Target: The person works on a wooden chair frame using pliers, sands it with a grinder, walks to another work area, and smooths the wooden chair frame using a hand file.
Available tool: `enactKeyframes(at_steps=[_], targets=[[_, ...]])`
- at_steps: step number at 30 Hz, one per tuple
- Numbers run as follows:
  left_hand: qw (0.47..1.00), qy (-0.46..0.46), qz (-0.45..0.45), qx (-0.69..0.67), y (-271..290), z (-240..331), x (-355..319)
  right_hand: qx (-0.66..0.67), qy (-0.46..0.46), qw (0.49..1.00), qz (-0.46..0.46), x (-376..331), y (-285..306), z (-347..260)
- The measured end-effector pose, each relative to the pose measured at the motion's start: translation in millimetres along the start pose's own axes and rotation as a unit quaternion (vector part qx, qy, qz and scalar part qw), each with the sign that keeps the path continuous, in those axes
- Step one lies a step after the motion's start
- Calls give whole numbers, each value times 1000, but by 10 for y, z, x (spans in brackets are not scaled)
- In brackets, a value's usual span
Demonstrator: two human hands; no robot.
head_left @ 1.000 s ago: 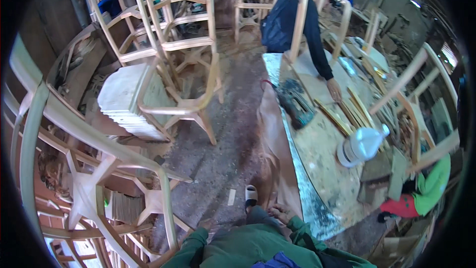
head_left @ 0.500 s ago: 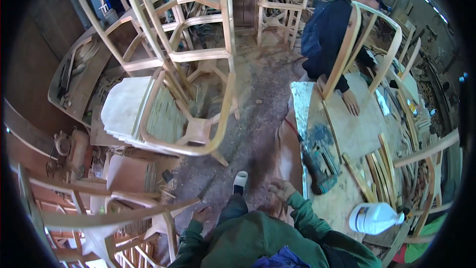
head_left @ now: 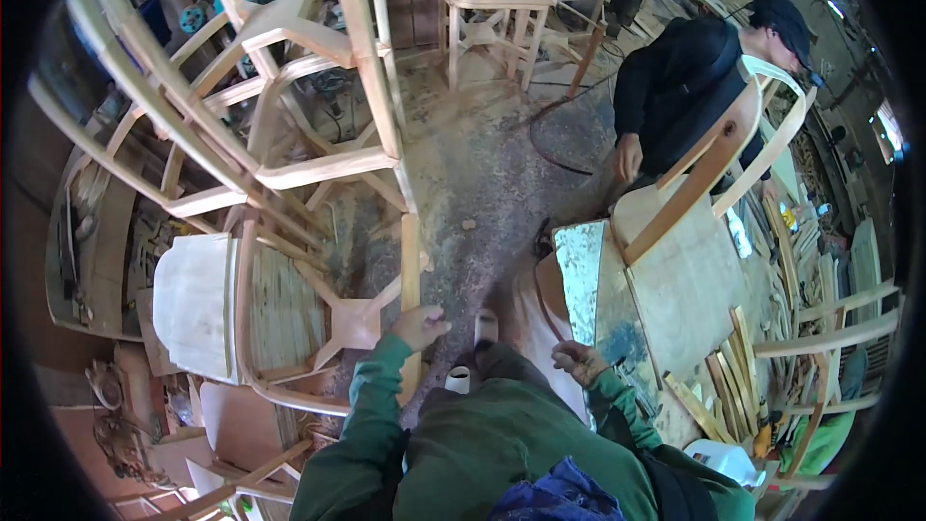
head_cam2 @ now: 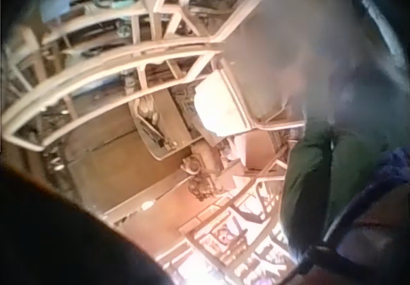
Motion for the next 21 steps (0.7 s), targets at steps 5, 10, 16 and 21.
enactKeyframes(at_steps=[5, 10, 16, 21], targets=[[998, 5, 1, 64, 253, 803, 900, 98, -62, 993, 30, 836, 315, -603], [975, 26, -72, 209, 578, 870, 1750, 169, -37, 982, 80, 1927, 678, -801], [927, 0, -114, 356, 971, 1475, 2840, 216, 45, 964, 148, 2965, 1162, -1225], [917, -20, -70, 393, 1285, 1202, 4497, 161, 20, 969, 188, 3555, 1484, -1116]])
Point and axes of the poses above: each hand's wrist, its own x-axis towards the middle knuckle, its own y-axis out of the back of the hand, z = x × y, the point moved 3 cm from there along x, towards the middle knuckle, and after that the axes turned 14 degrees about y, right-handed, at the moved point
